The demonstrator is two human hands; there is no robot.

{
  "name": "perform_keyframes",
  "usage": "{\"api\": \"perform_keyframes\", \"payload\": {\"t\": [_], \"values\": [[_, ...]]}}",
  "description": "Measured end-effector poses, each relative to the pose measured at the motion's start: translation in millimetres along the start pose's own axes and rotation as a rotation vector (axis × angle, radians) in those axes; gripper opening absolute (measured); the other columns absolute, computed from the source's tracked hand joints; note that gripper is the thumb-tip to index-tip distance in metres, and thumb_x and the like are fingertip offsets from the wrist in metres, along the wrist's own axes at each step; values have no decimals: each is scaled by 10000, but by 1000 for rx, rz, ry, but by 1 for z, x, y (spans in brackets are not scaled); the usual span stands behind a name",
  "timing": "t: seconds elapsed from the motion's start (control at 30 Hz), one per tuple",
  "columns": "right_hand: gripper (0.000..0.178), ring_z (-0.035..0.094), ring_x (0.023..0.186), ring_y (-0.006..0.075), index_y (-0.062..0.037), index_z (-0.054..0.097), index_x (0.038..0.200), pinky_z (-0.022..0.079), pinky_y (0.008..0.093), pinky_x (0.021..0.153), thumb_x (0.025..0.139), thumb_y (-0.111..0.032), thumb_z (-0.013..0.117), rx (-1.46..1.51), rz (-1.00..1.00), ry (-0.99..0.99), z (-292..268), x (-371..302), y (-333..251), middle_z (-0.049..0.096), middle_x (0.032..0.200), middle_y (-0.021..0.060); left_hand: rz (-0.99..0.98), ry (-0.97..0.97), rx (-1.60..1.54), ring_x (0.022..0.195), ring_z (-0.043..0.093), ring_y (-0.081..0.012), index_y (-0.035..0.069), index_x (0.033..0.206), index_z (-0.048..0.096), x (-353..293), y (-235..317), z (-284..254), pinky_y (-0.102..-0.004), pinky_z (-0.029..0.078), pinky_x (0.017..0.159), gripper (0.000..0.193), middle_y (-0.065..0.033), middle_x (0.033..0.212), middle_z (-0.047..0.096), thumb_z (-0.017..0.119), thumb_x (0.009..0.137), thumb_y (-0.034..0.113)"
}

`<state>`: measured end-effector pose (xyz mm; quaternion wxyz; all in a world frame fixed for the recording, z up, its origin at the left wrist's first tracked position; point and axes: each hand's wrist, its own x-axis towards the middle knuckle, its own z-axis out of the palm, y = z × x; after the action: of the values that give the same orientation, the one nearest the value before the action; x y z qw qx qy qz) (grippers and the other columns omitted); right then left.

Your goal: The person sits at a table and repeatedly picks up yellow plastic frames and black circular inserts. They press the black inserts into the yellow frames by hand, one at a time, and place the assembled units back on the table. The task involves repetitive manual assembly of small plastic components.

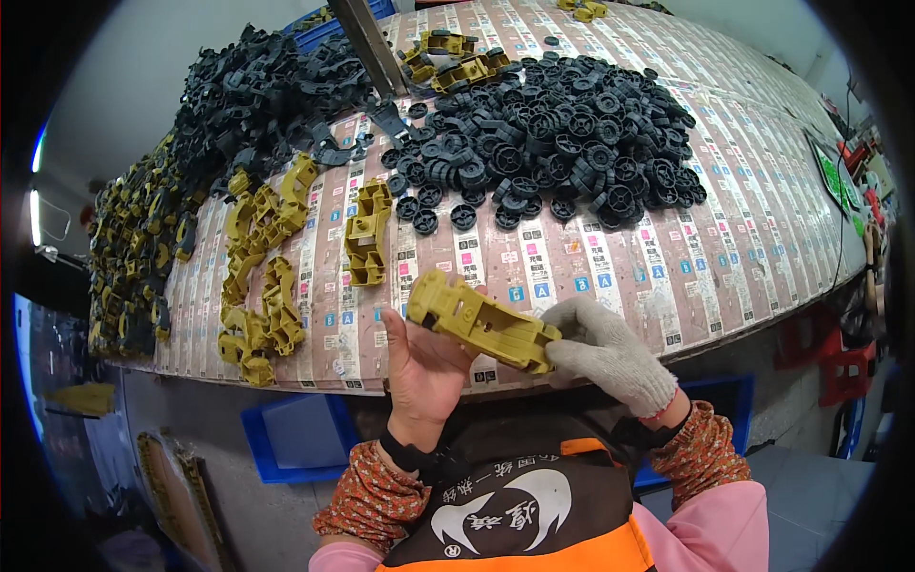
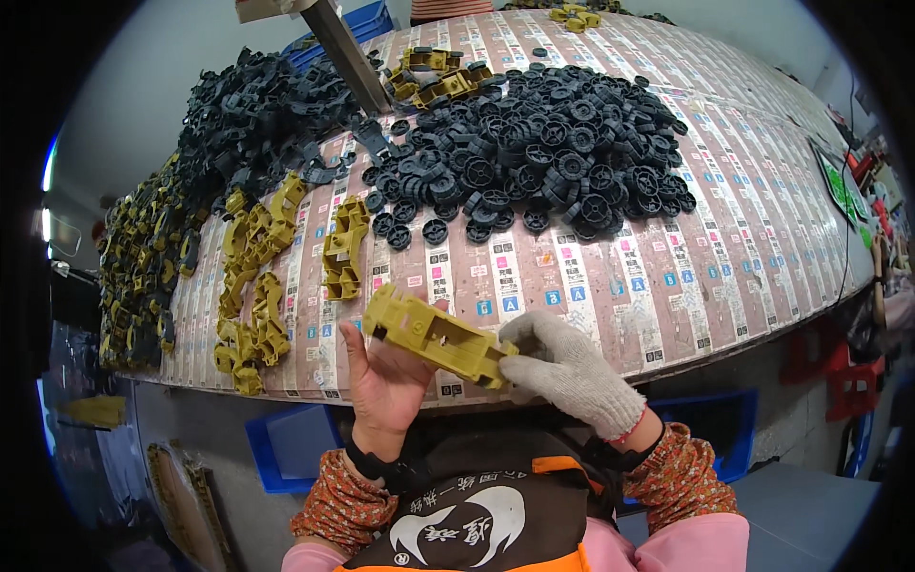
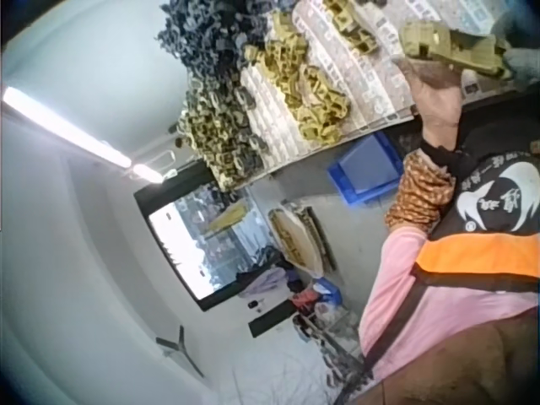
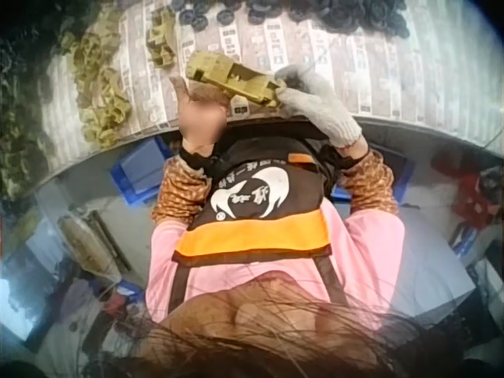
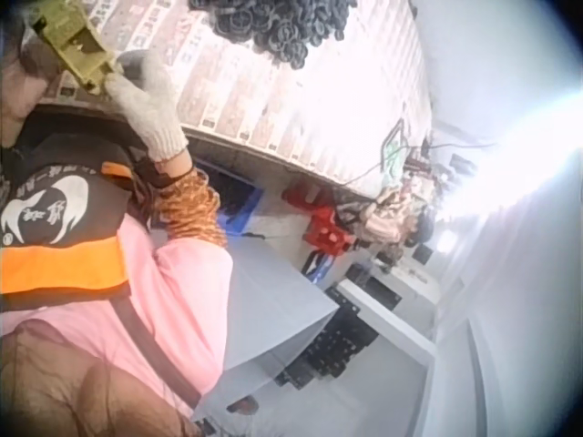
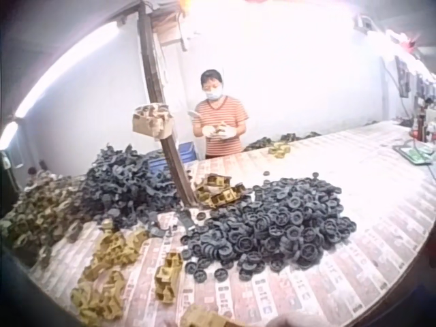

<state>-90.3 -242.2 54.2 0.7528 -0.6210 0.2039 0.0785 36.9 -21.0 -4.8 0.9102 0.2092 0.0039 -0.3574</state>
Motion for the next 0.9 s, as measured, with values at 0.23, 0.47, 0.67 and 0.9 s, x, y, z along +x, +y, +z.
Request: {"api": "perform_keyframes", "payload": {"t": [0.23,0.47,0.67,0.9], "values": [[305,712,935,182,2,656,1212,591,321,782,957,-132,754,-496,-172,-62,-11,10,-14,707,1015,106,101,155,311,1303,607,-244,196,1524,421,-4,-19,18,-502,548,1091,467,-72,1417,568,617,1100,184],[210,673,956,361,-82,662,1159,581,465,800,952,-91,696,-1463,-661,748,-104,84,-55,616,1006,163,-13,213,385,1137,683,-207,97,1495,513,-4,-7,5,-393,600,976,455,-85,1269,676,640,1100,284],[198,667,1001,380,-58,634,1091,578,483,815,906,-77,703,-1550,-652,693,-102,96,-37,613,1041,168,-47,188,404,1096,689,-187,83,1447,521,-12,-11,-1,-378,609,939,449,-63,1216,673,673,1084,298],[203,738,867,336,-42,616,1138,579,447,760,949,-54,690,-861,-588,315,-31,52,-5,704,1002,179,-130,158,452,1129,662,-144,112,1481,458,-20,-13,-5,-356,613,930,526,-32,1247,633,727,1054,262]]}}
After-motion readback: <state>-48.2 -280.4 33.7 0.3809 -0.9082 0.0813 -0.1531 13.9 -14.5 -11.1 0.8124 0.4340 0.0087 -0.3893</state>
